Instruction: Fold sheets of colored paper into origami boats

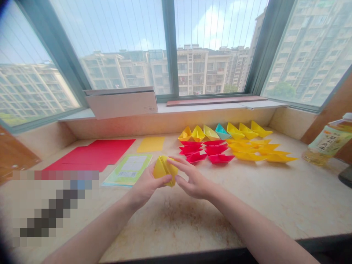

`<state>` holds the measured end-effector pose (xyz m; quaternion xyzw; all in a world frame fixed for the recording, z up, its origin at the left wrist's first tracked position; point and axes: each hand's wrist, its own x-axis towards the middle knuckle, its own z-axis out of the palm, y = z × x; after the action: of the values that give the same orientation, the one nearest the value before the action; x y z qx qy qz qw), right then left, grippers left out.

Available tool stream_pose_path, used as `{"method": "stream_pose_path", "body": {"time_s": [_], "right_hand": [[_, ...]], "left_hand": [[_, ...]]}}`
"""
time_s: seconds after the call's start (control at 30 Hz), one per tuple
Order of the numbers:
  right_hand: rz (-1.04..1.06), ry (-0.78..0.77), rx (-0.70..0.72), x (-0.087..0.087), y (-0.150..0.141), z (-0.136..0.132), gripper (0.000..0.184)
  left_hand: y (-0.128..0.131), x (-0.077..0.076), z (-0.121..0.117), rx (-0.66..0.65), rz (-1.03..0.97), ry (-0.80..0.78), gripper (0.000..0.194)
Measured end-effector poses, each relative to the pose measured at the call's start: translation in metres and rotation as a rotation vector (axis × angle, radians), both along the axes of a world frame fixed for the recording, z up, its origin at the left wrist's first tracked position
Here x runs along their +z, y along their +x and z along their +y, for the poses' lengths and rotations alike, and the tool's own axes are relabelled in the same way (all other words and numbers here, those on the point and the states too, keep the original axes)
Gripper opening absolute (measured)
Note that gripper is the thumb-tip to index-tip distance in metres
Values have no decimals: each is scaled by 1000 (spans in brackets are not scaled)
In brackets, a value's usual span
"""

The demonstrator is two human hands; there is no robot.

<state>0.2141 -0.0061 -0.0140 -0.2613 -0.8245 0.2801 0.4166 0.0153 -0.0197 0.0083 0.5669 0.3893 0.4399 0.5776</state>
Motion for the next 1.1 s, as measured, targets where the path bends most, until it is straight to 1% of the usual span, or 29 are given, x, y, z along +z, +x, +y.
{"method": "stream_pose_path", "body": {"time_s": [0.03,0.1,0.17,0.2,0.23,0.33,0.4,0.43,0.57,0.67,0.83,1.1], "right_hand": [[38,-33,-28,0,0,0,53],[97,-72,-108,-1,-2,2,50],[107,-43,-180,-2,-4,4,34],[100,-7,-208,-2,-5,5,24],[90,33,-227,-1,-6,5,18],[52,95,-263,2,-7,5,18],[11,80,-256,3,-7,3,17],[-9,60,-238,3,-7,3,17],[-18,-32,-194,2,-8,0,25],[48,-99,-189,5,-11,-3,28],[254,-248,-104,14,-14,-10,26],[384,-318,-117,19,-20,-16,25]], "left_hand": [[-1,0,1,19,71,79,45],[-4,-1,3,33,254,234,27],[-6,-3,2,20,404,349,12],[-6,-4,1,10,446,390,11],[-6,-4,0,0,469,424,11],[-5,-4,-4,33,491,492,17],[-5,-4,-6,54,513,501,22],[-5,-3,-7,38,522,498,24],[-4,-4,-9,-92,507,471,27],[-1,-3,-10,-96,439,428,28],[7,2,-13,-112,271,336,30],[9,-2,-13,-53,199,343,31]]}}
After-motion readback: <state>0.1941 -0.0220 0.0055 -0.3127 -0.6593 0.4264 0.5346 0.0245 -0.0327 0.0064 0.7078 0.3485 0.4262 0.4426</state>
